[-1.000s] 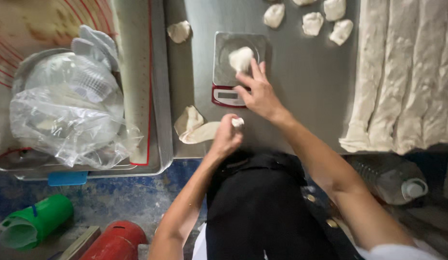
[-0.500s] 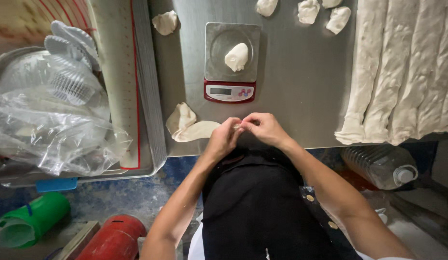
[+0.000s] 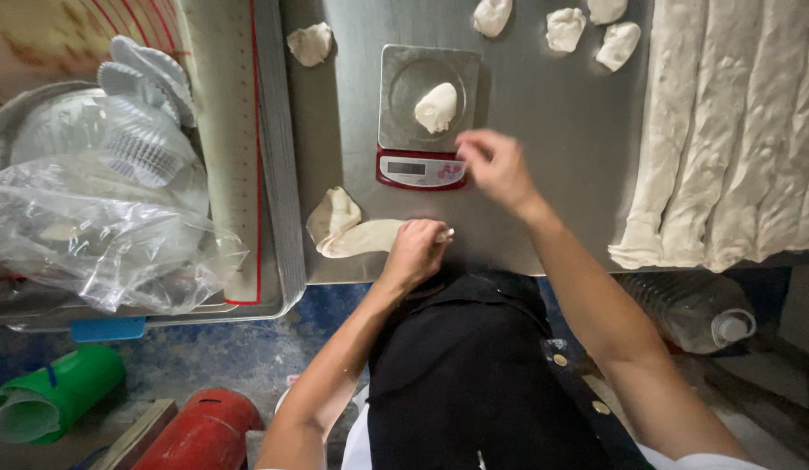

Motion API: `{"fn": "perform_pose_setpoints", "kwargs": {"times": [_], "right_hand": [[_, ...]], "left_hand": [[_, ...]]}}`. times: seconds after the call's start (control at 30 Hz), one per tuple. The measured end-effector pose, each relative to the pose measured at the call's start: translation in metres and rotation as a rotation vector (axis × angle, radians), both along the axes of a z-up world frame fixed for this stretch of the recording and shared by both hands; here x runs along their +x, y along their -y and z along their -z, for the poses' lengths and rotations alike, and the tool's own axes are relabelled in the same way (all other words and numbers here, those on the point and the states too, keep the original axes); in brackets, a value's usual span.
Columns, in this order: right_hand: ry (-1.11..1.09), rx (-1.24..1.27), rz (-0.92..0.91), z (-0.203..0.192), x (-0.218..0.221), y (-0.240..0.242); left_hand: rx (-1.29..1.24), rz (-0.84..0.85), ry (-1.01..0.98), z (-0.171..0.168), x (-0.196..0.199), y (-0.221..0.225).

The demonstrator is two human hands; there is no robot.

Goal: The person divides long strips of dough into smaller portions by hand, weighing each piece on a digital scale and arranging the weighed portions into rows on a metal work surface.

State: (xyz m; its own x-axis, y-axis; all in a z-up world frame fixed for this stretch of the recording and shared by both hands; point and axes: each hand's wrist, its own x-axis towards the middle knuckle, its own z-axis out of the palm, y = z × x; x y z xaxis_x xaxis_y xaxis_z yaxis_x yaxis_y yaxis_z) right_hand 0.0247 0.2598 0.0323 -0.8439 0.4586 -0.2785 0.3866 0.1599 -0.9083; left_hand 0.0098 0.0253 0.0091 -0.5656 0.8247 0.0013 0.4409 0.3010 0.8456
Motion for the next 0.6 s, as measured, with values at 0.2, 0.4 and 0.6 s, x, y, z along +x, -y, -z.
{"fn": "perform_pose_setpoints", "kwargs": {"times": [0.2,0.4,0.6], "right_hand": [[-0.228,0.365,0.076,0.019,-0.065,-0.021],[-0.007,0.451,-0.163,0.04,-0.091,-0.013],[-0.035,0.698,-0.263,-0.001,-0.093,-0.018]], "left_hand": [[0.076,-0.068,-0.207,-0.021,-0.019,-0.026],[0.167,-0.327,-0.338,0.001,-0.097,-0.091],[-0.094,-0.284,-0.458,0.037,-0.126,-0.105]]}}
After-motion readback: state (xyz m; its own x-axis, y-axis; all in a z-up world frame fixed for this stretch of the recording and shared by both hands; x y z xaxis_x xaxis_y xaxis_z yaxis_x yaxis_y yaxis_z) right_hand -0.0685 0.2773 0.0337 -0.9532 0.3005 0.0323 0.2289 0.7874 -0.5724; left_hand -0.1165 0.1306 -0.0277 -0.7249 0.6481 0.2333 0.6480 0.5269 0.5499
